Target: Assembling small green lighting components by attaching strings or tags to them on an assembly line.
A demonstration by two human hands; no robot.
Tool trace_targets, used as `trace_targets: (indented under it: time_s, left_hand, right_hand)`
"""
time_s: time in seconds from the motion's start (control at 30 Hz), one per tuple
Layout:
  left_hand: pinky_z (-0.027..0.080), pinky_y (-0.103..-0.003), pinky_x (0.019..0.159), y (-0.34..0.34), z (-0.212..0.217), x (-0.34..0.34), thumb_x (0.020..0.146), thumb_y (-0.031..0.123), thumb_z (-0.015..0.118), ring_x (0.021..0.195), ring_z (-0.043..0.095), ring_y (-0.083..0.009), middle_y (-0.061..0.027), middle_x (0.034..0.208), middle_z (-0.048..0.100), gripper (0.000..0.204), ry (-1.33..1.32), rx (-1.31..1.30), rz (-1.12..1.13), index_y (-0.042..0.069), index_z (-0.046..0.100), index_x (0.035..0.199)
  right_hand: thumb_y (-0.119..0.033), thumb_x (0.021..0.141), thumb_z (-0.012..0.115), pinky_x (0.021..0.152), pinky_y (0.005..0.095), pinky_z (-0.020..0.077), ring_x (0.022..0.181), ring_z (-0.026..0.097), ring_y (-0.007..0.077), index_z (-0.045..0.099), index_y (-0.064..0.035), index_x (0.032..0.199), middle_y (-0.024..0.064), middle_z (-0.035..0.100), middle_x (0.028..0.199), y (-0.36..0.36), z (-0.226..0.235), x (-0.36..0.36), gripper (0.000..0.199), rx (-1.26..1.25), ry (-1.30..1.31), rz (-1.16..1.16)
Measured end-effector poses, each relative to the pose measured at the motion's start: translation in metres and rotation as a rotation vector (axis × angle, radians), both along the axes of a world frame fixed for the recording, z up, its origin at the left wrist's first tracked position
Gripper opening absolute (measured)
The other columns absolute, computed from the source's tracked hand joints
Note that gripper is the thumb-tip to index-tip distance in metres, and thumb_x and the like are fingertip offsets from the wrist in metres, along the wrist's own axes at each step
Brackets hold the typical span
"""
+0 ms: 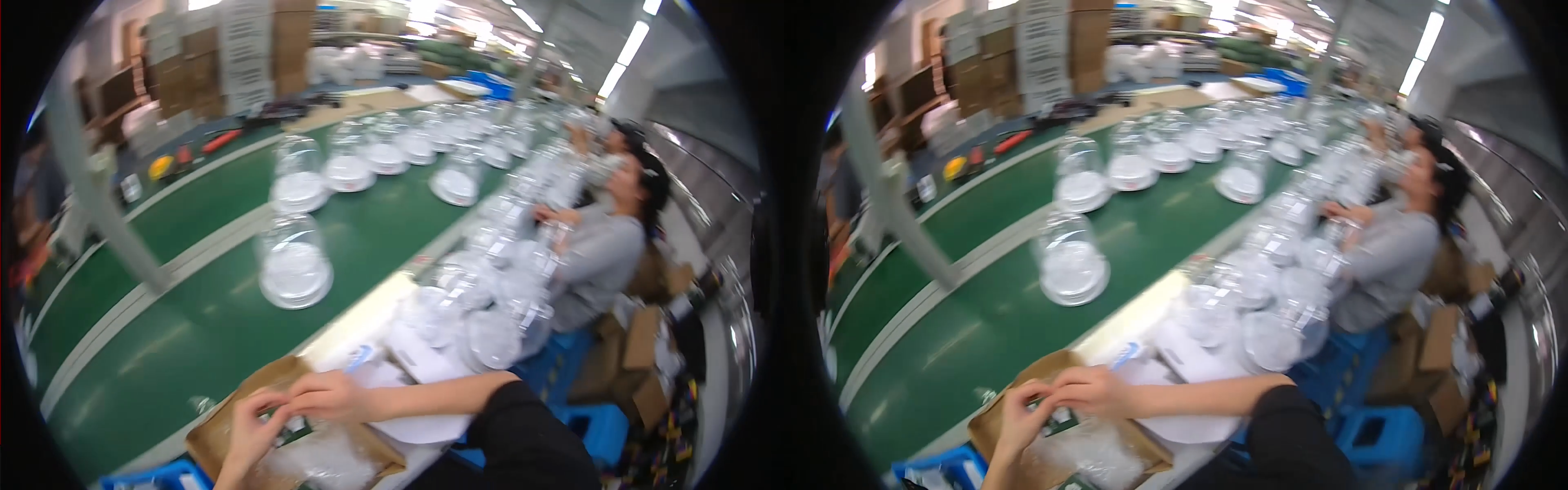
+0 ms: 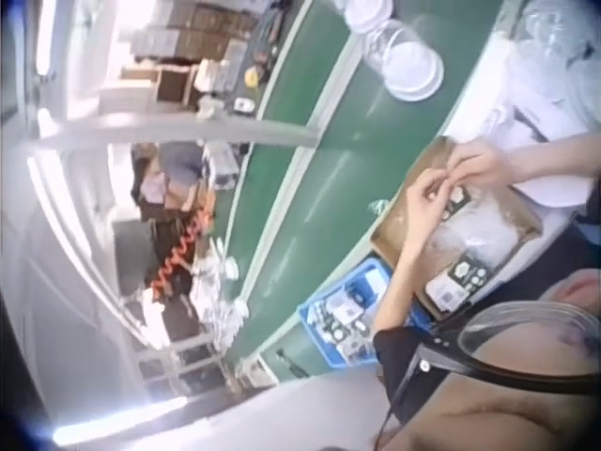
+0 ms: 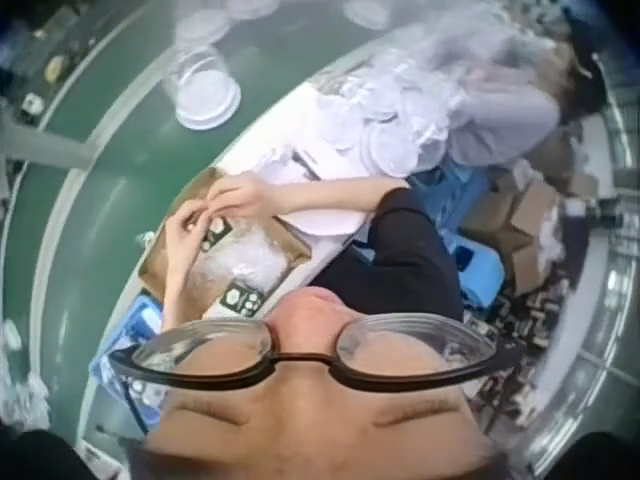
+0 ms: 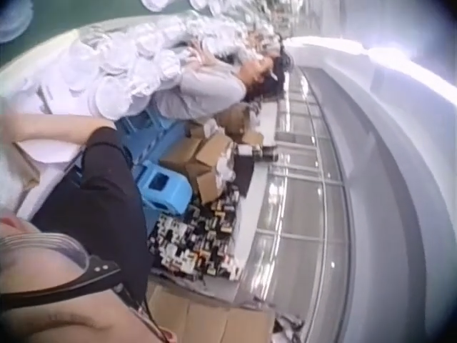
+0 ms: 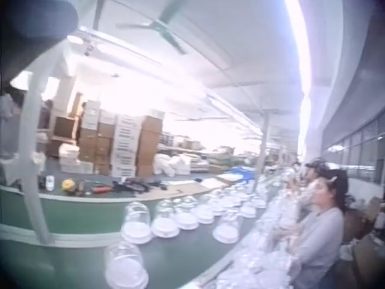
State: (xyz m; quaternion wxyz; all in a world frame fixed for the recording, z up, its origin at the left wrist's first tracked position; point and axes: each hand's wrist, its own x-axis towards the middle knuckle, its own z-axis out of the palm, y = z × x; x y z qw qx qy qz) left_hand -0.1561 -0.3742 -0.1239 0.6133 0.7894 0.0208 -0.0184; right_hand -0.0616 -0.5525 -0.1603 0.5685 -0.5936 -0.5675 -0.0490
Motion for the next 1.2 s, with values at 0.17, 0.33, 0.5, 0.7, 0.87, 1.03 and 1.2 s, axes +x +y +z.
trace_targets:
  time_s: [0.17,0.33,0.5,0.7,0.87,1.03,1.2]
  left_hand:
    - [0.046,-0.022,0.074,-0.005,-0.013,0.0,0.079,-0.004,0.062,0.083,0.059,-0.0097,-0.0049,0.09,0.064,0.016,0.107,-0.27,0.053,-0.005,0.065,0.094]
    - [0.047,-0.021,0.075,-0.004,-0.013,-0.003,0.079,-0.004,0.063,0.082,0.061,-0.009,-0.0045,0.092,0.067,0.019,0.195,-0.314,0.068,-0.005,0.066,0.098]
    - [0.048,-0.024,0.08,0.004,-0.01,-0.006,0.087,0.005,0.065,0.09,0.06,-0.0127,-0.0073,0.104,0.066,0.026,0.232,-0.218,0.014,-0.005,0.063,0.111]
    - [0.048,-0.024,0.081,0.005,-0.009,-0.005,0.089,0.005,0.064,0.091,0.06,-0.0126,-0.0072,0.104,0.066,0.027,0.247,-0.29,0.019,-0.004,0.062,0.114]
    - [0.048,-0.023,0.08,0.003,0.0,-0.005,0.089,0.005,0.064,0.09,0.06,-0.012,-0.0066,0.103,0.066,0.026,0.266,-0.229,0.074,-0.004,0.062,0.113]
    - [0.047,-0.021,0.079,0.004,-0.005,-0.004,0.089,0.005,0.064,0.089,0.06,-0.0105,-0.0053,0.1,0.066,0.023,0.247,-0.36,0.066,-0.003,0.064,0.111]
    - [0.047,-0.022,0.079,0.002,0.001,-0.005,0.089,0.004,0.063,0.089,0.06,-0.0108,-0.0054,0.101,0.066,0.023,0.253,-0.325,0.026,-0.004,0.063,0.11]
  right_hand:
    - [-0.001,0.08,0.07,0.066,0.0306,0.0521,0.08,0.064,0.0236,0.066,-0.0006,0.092,0.0094,0.064,0.094,-0.009,0.001,-0.002,0.012,0.039,0.063,-0.025]
    - [0.0,0.079,0.07,0.067,0.0313,0.0521,0.08,0.064,0.0237,0.066,-0.0013,0.09,0.0087,0.064,0.093,-0.012,0.001,-0.004,0.011,0.065,0.113,0.03]
    - [-0.003,0.08,0.07,0.067,0.0323,0.0505,0.08,0.063,0.0245,0.064,-0.0022,0.088,0.0083,0.062,0.092,-0.005,-0.001,-0.005,0.01,0.057,0.154,0.026]
    - [-0.003,0.08,0.069,0.066,0.0317,0.0484,0.079,0.06,0.023,0.061,-0.0025,0.083,0.0067,0.058,0.091,-0.002,0.001,-0.006,0.009,-0.007,0.202,-0.008]
    - [-0.002,0.079,0.07,0.066,0.0314,0.0484,0.08,0.06,0.0225,0.061,-0.0023,0.083,0.0066,0.059,0.091,-0.004,-0.001,-0.006,0.01,0.017,0.185,0.013]
    - [-0.002,0.079,0.07,0.067,0.0308,0.0482,0.08,0.06,0.022,0.061,-0.0019,0.083,0.0064,0.058,0.091,-0.005,0.001,-0.006,0.01,0.014,0.175,0.0]
    - [0.0,0.077,0.071,0.066,0.0294,0.0473,0.08,0.059,0.0199,0.061,-0.0016,0.083,0.0067,0.055,0.096,-0.002,0.001,-0.007,0.011,0.028,0.329,0.0]
